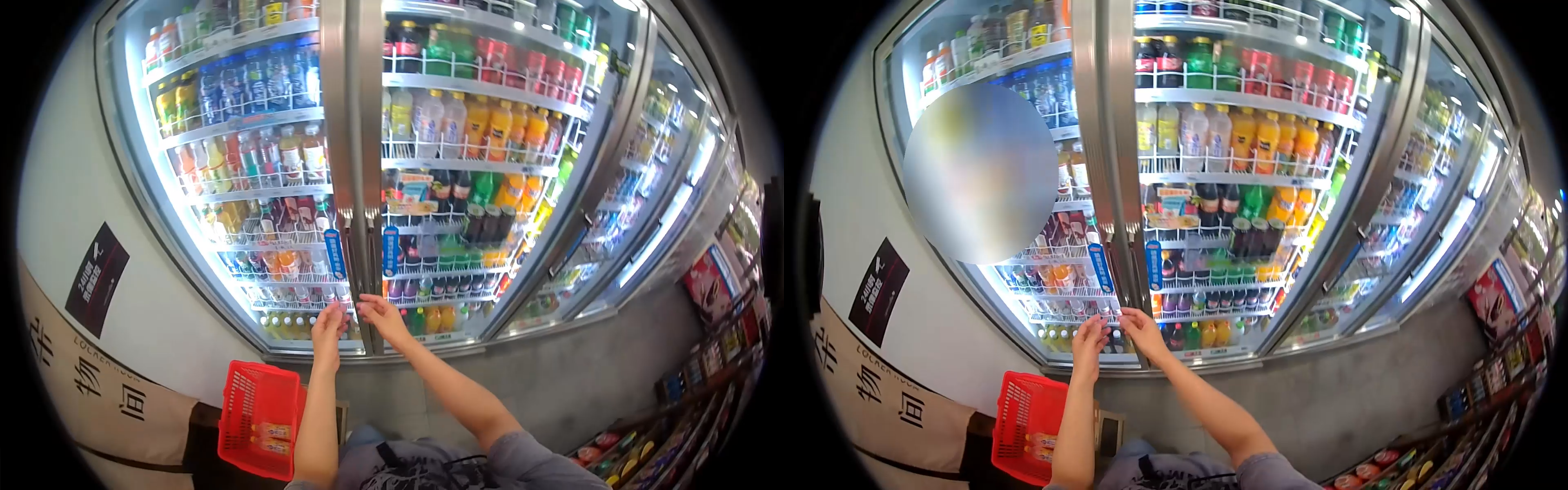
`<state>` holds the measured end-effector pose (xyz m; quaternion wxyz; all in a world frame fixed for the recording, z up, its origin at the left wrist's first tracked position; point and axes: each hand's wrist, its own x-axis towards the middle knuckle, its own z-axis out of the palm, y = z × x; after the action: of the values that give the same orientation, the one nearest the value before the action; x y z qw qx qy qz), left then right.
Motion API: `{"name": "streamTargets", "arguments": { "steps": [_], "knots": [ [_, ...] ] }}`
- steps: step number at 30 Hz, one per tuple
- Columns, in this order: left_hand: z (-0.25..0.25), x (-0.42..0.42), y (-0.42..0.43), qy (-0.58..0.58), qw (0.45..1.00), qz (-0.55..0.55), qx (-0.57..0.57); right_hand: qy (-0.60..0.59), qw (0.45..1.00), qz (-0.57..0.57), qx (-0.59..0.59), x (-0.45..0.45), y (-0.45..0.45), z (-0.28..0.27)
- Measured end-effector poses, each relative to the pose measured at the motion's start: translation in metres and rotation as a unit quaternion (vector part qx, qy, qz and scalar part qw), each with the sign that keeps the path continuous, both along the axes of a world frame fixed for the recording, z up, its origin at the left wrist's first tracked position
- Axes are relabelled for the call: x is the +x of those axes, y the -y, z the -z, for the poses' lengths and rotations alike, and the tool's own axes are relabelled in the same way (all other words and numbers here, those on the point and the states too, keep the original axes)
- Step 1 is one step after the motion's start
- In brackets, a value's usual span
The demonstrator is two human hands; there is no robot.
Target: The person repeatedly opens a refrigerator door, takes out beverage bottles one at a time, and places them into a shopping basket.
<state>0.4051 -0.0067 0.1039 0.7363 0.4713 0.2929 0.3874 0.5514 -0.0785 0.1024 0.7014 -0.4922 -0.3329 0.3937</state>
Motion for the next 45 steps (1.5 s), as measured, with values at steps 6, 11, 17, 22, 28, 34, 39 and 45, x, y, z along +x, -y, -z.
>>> {"name": "streamTargets", "arguments": {
  "steps": [6, 11, 17, 22, 28, 34, 39, 45],
  "knots": [
    [-0.022, 0.022, -0.022, 0.001, 0.999, 0.030, 0.027, 0.071, 0.993, 0.074, 0.050, 0.030, -0.017, -0.018],
    [-0.040, 0.035, -0.047, 0.024, 0.998, 0.054, 0.029, 0.131, 0.985, 0.110, 0.032, 0.032, -0.047, -0.061],
    [-0.070, 0.041, -0.087, 0.024, 0.995, 0.075, 0.069, 0.142, 0.972, 0.178, 0.050, 0.041, -0.080, -0.095],
    [-0.095, 0.027, -0.116, 0.014, 0.987, 0.100, 0.124, 0.183, 0.939, 0.292, 0.014, 0.055, -0.103, -0.087],
    [-0.062, 0.015, -0.100, 0.028, 0.992, 0.118, 0.046, 0.235, 0.898, 0.368, -0.056, 0.056, -0.132, -0.055],
    [-0.059, 0.007, -0.104, 0.030, 0.988, 0.140, 0.054, 0.258, 0.878, 0.370, -0.159, 0.055, -0.145, -0.074],
    [-0.049, -0.007, -0.099, 0.028, 0.990, 0.128, 0.045, 0.315, 0.848, 0.406, -0.133, 0.052, -0.149, -0.064],
    [-0.023, -0.032, -0.080, 0.034, 0.992, 0.123, 0.014, 0.310, 0.839, 0.413, -0.174, 0.050, -0.151, -0.060]
  ]
}}
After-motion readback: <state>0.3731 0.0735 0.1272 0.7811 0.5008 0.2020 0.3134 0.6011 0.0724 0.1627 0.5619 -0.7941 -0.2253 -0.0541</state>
